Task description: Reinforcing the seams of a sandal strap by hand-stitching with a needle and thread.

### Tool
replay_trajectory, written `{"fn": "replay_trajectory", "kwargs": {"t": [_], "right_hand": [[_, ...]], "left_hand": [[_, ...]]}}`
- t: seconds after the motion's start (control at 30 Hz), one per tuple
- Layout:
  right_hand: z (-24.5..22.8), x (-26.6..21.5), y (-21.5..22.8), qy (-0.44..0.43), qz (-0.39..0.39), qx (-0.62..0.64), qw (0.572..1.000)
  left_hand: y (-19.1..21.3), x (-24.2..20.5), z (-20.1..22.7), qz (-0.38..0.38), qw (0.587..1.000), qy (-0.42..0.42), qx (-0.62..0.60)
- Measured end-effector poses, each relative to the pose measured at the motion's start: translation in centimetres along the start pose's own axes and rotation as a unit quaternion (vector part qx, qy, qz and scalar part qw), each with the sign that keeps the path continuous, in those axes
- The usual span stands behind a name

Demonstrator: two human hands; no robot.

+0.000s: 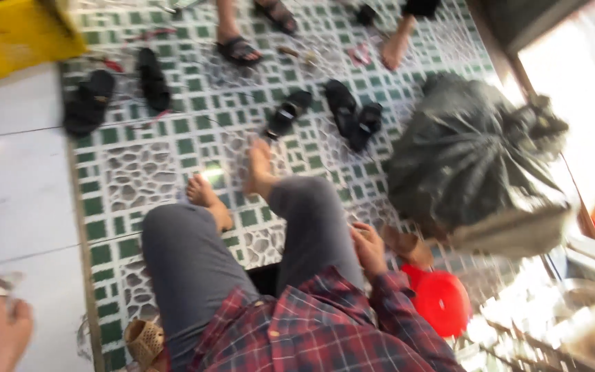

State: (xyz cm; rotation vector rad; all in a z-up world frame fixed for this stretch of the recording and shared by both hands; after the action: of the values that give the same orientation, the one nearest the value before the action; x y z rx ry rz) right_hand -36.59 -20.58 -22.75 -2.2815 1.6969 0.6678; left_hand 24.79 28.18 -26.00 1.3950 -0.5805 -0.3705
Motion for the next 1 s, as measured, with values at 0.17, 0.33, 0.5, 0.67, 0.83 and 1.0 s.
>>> {"fn": "replay_trajectory", "kwargs": {"t": [0.17, 0.33, 0.5, 0.67, 0.83, 1.0], "right_hand": [[-6.3, -1.1, 2.5, 0.121, 0.119, -0.076, 0.983], [-12.4, -4.7, 0.1, 0.3, 0.108, -0.162, 0.934], [-14.5, -5.9, -5.1, 0.3, 0.014, -0.133, 0.945], [-18.2, -9.1, -13.8, 0.249, -0.041, -0.185, 0.95], [-19.4, -5.6, -16.3, 0.214, -0.076, -0.146, 0.963], [-20.9, -3.0, -18.3, 0.168, -0.086, -0.058, 0.98]], "left_hand": [[7.5, -7.6, 9.2, -0.163, 0.953, 0.124, -0.223], [13.7, -5.9, 21.6, -0.23, 0.921, 0.062, -0.309], [18.8, -4.2, 31.4, 0.039, 0.844, -0.228, -0.484], [17.7, -5.2, 36.7, 0.001, 0.777, -0.371, -0.509], [17.9, -4.8, 36.5, -0.041, 0.761, -0.405, -0.505], [18.2, -3.5, 36.4, -0.068, 0.771, -0.401, -0.49]]}}
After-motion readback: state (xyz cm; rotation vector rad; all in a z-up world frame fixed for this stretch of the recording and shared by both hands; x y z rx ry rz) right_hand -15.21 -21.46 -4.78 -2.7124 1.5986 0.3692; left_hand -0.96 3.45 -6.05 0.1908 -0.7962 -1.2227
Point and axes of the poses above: each hand's wrist, its own x-axis towards the middle knuckle, its own y-axis out of the back of the hand, z = x × y, the point moved 4 cm from there along x, towards the middle knuckle, and after that the axes turned 6 degrees about -x, right-handed, at the moved point
